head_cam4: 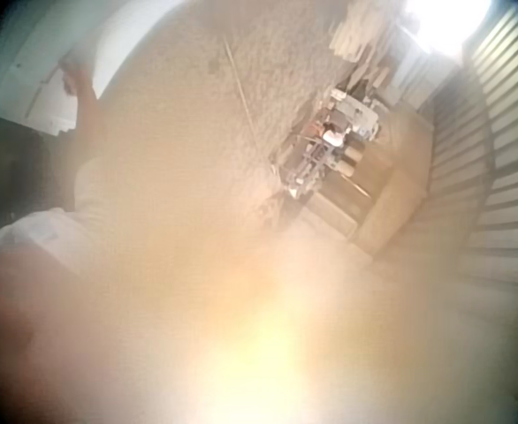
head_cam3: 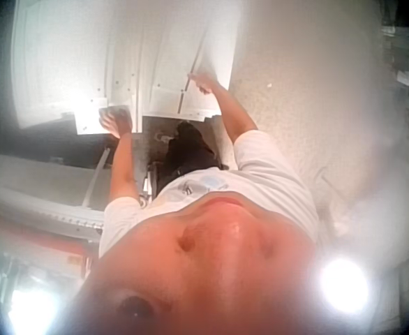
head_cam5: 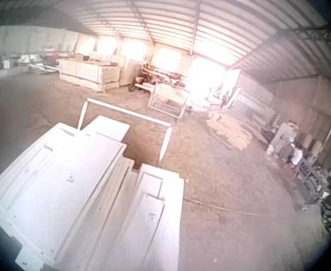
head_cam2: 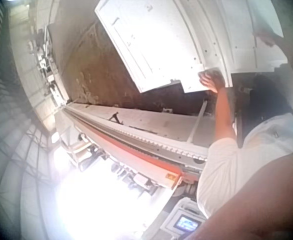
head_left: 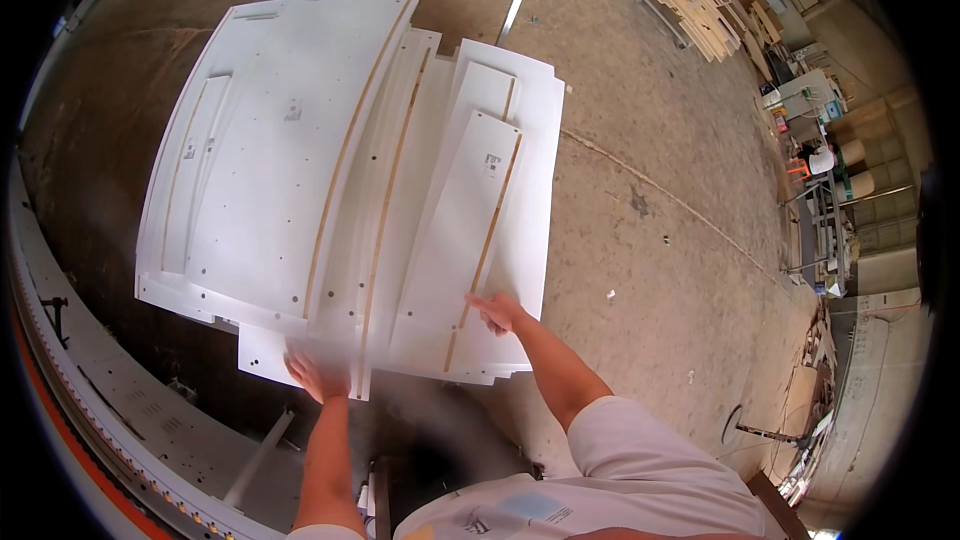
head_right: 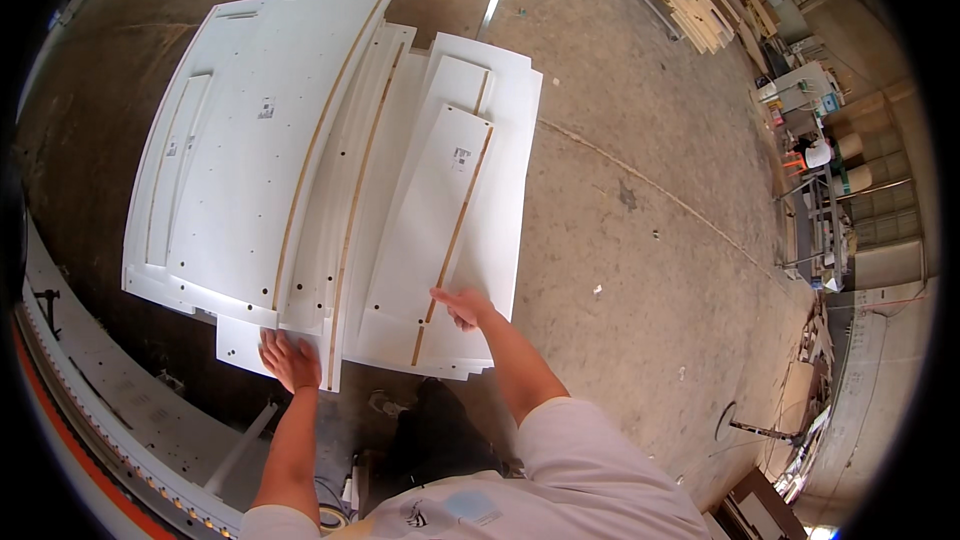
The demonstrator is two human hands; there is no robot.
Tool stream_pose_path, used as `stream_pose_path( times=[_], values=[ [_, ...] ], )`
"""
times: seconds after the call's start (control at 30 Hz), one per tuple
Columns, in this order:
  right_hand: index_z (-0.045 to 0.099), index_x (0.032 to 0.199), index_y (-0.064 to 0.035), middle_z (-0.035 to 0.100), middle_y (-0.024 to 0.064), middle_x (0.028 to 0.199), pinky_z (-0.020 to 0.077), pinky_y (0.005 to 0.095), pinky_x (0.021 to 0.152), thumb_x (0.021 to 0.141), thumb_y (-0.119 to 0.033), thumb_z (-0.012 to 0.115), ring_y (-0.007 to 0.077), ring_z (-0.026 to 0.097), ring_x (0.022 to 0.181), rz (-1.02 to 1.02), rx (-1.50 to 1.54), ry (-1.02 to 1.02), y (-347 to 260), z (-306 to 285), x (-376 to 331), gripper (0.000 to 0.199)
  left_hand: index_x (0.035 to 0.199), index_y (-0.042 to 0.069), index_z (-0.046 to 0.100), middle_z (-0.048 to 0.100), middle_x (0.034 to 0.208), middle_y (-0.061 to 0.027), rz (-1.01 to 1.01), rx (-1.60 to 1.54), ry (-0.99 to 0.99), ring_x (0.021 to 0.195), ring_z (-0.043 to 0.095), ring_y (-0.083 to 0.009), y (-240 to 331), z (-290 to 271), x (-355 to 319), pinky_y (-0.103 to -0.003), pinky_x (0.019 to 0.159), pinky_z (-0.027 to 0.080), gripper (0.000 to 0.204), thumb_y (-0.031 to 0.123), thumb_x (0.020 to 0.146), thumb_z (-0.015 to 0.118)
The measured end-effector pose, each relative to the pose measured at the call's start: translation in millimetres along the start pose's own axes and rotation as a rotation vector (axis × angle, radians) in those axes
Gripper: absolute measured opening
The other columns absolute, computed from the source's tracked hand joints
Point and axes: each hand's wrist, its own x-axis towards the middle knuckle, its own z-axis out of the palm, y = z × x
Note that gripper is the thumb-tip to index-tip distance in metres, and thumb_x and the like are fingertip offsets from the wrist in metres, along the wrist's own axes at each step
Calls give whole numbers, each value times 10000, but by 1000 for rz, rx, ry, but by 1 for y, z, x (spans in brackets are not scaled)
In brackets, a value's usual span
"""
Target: The person picks up white rectangular panels from a stack and places them onto a conveyor belt. They handle the panels one at a time, aligning them before feeding them into the machine. The person repeats this process, moving panels from the stack to the conveyor.
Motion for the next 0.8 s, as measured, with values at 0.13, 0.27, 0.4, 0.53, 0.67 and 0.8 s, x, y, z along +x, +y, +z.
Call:
stream_pose_path(
  times=[0.13, 0.27, 0.4, 0.53, 0.67, 0.8],
  values=[
    [469, 571, -59, 513, 90, 547, 363, 295, 412, 781, -767, 683, 159, 477, 436, -7, -14, -19, 4, -1, 5, 769, 1312, -9, 499, 468, 1437, -175, 11, -1, 14, 1457, 339, -346, 0, -1, 0, -529, 1210, 233, 499, 267, 903, 575],
    [471, 548, -66, 508, 93, 521, 365, 324, 370, 828, -683, 701, 188, 493, 408, -13, 3, 10, 5, 0, 8, 715, 1306, -9, 501, 473, 1432, -176, 21, 6, 15, 1454, 346, -347, 2, -4, 2, -530, 1207, 236, 492, 271, 907, 572],
    [439, 548, -79, 477, 72, 514, 356, 330, 371, 833, -670, 704, 184, 475, 407, -25, -24, 31, -1, 1, 1, 707, 1307, -8, 503, 475, 1431, -176, 6, 3, 8, 1454, 345, -346, 1, -4, 2, -529, 1207, 236, 494, 277, 909, 570],
    [413, 549, -98, 420, 40, 508, 341, 350, 373, 836, -666, 703, 167, 431, 401, -19, -11, 0, 0, -2, 4, 699, 1309, -8, 504, 474, 1432, -175, 13, 14, 8, 1456, 342, -345, 1, -3, 0, -528, 1209, 233, 496, 275, 907, 574],
    [417, 548, -111, 393, 20, 507, 345, 367, 381, 835, -667, 702, 154, 398, 397, -33, -21, 6, 0, -2, 3, 688, 1310, -10, 505, 473, 1432, -174, 13, 13, 12, 1455, 343, -344, 2, -3, 1, -526, 1212, 229, 501, 264, 899, 587],
    [416, 541, -131, 391, 6, 499, 359, 383, 387, 805, -693, 709, 150, 389, 393, -36, -46, 31, -8, 0, -7, 686, 1305, -10, 507, 471, 1429, -173, -7, 1, 0, 1453, 342, -345, 2, -2, 1, -523, 1214, 226, 500, 254, 891, 598]
  ],
)
